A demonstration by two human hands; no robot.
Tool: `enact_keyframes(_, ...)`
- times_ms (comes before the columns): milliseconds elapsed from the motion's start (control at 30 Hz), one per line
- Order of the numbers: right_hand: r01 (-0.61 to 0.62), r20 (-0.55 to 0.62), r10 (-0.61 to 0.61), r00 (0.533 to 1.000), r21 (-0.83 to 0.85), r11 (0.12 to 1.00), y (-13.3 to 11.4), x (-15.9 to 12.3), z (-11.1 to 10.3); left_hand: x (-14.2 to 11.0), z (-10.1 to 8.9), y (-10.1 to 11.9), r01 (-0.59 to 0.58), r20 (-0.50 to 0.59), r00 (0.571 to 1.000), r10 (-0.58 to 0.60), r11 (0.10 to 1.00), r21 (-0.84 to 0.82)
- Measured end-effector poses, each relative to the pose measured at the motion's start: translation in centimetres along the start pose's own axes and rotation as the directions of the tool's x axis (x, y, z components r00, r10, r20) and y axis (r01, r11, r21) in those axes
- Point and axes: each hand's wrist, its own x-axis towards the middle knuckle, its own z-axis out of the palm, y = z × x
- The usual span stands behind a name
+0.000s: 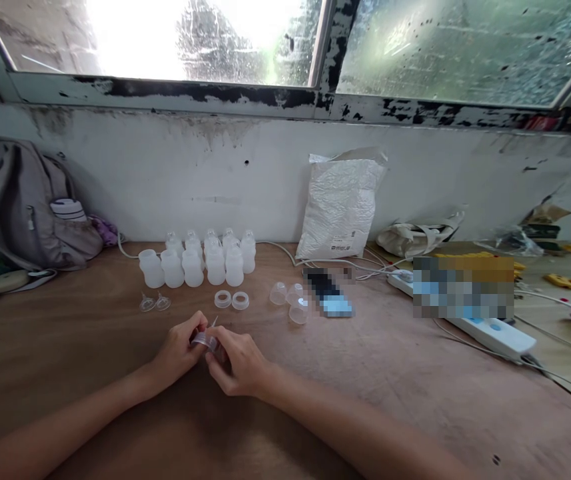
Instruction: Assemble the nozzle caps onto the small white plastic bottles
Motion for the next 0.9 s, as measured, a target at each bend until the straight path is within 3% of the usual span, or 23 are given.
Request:
enact_keyframes(167, -0.019, -0.011, 0.019, 1.0, 0.04, 0.999, -0.2, 0.2, 0.0, 0.3, 0.1, -0.4, -0.021, -0.051, 0.999, 0.019, 0.999, -0.026)
enact_keyframes(300, -0.09, -0.117, 0.096, 0.989, 0.052, 0.995, 0.1, 0.8, 0.2, 0.6, -0.1, -0.4, 0.043, -0.13, 0.99, -0.059, 0.992, -0.123)
enact_keyframes(433, -0.098, -0.204, 0.119, 0.972, 0.108, 0.989, 1.2, 1.4, 0.1, 0.7, -0.5, 0.0, 0.0, -0.09, 0.996, -0.022, 0.973, -0.231)
enact_keyframes(567, -0.141, -0.221, 0.178, 0.959, 0.175, 0.974, 2.1, 1.6, 0.2, 0.8, -0.5, 0.1, -0.097, -0.052, 0.995, 0.09, 0.984, -0.146)
enact_keyframes(767, -0.282, -0.175, 0.309, 0.935, 0.162, 0.945, 2.2, 1.6, 0.7, 0.9, -0.2, -0.6, -0.145, -0.037, 0.989, 0.144, 0.989, -0.019)
enact_keyframes(900, -0.271, -0.178, 0.293, 0.939, 0.141, 0.952, 2.3, 1.6, 0.8, 1.0, -0.4, -1.0, -0.304, 0.023, 0.952, 0.304, 0.943, 0.133)
